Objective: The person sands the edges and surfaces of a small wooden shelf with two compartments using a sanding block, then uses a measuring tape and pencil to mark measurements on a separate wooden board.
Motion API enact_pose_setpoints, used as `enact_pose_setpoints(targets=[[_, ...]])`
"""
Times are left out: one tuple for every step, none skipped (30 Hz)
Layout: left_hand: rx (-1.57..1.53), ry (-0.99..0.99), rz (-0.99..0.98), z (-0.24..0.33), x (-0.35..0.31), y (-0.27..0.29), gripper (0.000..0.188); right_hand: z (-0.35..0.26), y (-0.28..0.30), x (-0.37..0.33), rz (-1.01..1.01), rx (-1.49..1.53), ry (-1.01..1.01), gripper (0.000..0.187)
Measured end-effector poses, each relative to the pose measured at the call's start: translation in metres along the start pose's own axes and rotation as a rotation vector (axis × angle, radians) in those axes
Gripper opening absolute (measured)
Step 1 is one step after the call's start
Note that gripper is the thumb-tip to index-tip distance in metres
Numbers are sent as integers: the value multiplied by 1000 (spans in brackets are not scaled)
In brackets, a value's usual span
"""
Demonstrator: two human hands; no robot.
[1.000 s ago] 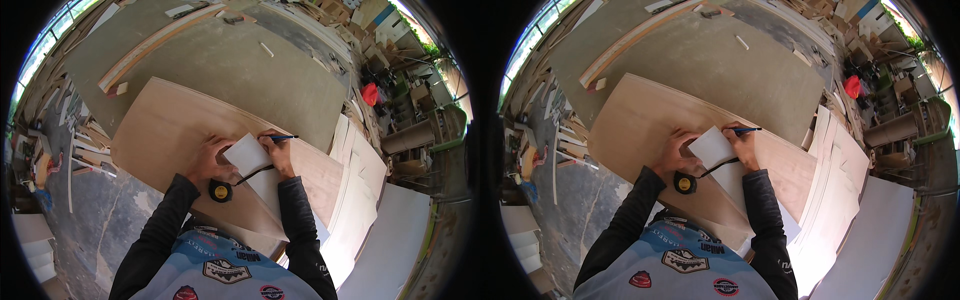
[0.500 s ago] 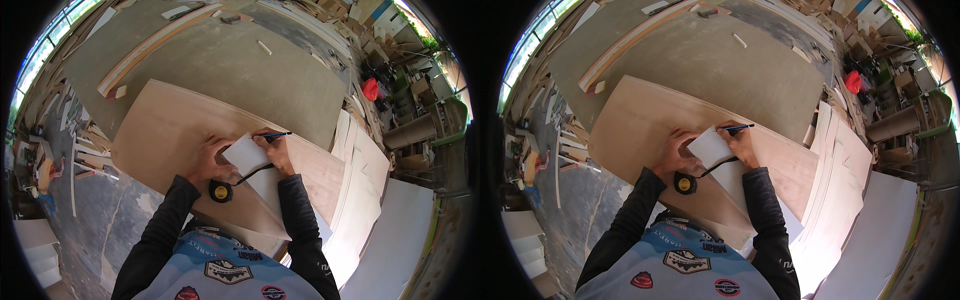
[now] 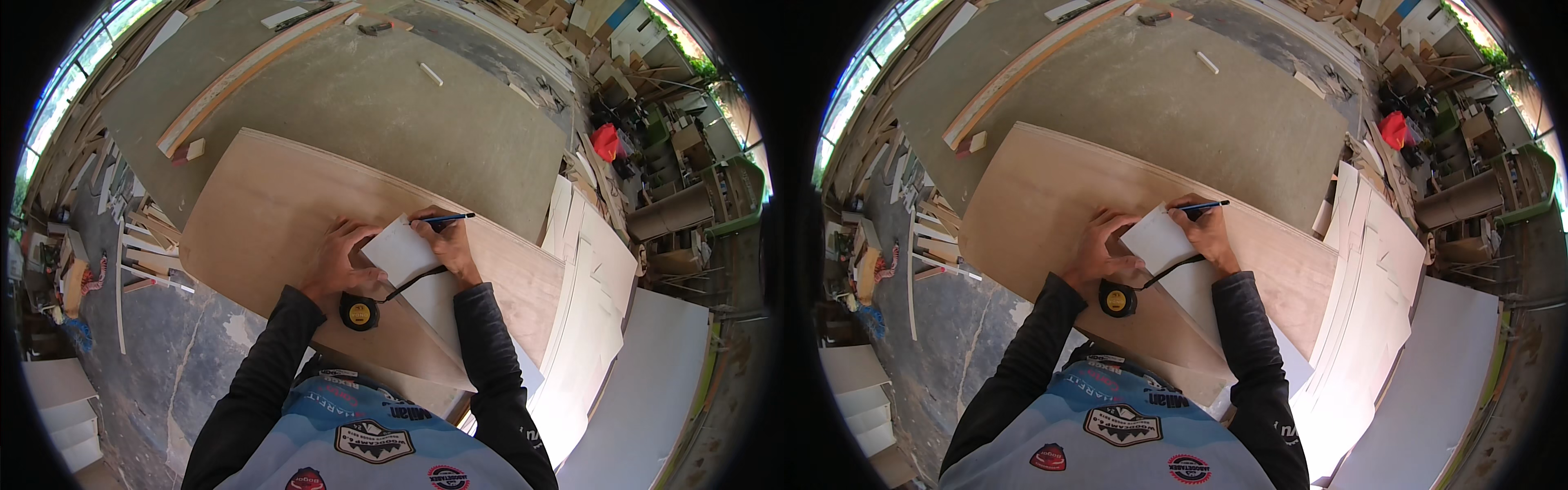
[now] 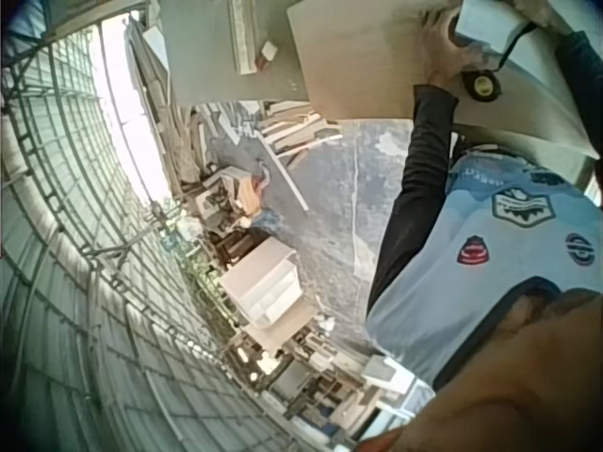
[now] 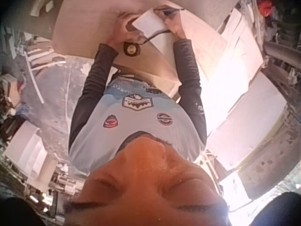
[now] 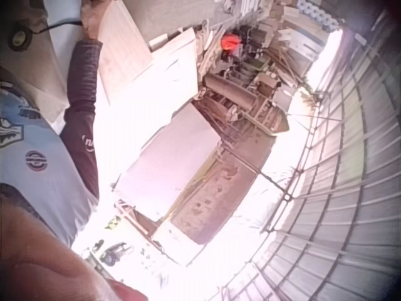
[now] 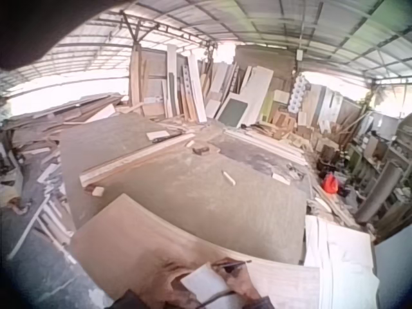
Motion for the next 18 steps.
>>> enact_pose_setpoints(targets=[[2,1,-1,0,0,1,76,0,0,0,1,-4,-6,10],[5,2,-2,1,0,1,76,0,0,0,1,-8,-13,10],[-2,7,0,1,0,2,76,0,0,0,1,0,-13,10],[-9,13,2,3,0,2,76,0,0,0,1,8,-14,10],[-17,18,3,4,0,3,76,1,0,0,1,15,-15,11],[-11,18,-5,3,0,2,77,1,0,0,-1,12,-18,11],[-4,18,-14,2,0,3,78,1,0,0,-3,10,-20,11],[3,18,-22,2,0,3,79,1,0,0,-6,8,-21,11],[2,22,-20,2,0,2,79,2,1,0,-7,4,-29,11],[0,27,-19,2,0,2,79,1,1,0,-7,0,-38,10],[-2,31,-18,2,0,1,79,1,1,0,-7,-4,-46,10],[-2,31,-17,2,0,1,79,0,1,-1,-6,-11,-43,10],[-1,32,-16,2,0,1,79,-1,1,-1,-6,-17,-40,10],[0,33,-15,2,-1,1,79,-2,1,-1,-6,-23,-37,10],[-1,24,-5,2,-1,1,78,-3,0,-1,-7,-25,-36,10],[-2,14,4,2,0,2,77,-4,0,-1,-7,-28,-35,10],[-4,4,12,3,0,2,75,-5,0,-1,-7,-30,-34,10],[3,5,5,2,0,2,77,-5,-1,-1,-8,-28,-23,9]])
Point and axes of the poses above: each hand's wrist, its own x-axis towards the middle knuckle, its own y-axis out of the back of the hand, z = x × y, the point moved 1 cm from there along x, towards the middle knuckle, and after that the axes turned 7 degrees about x, right-handed, at the moved point
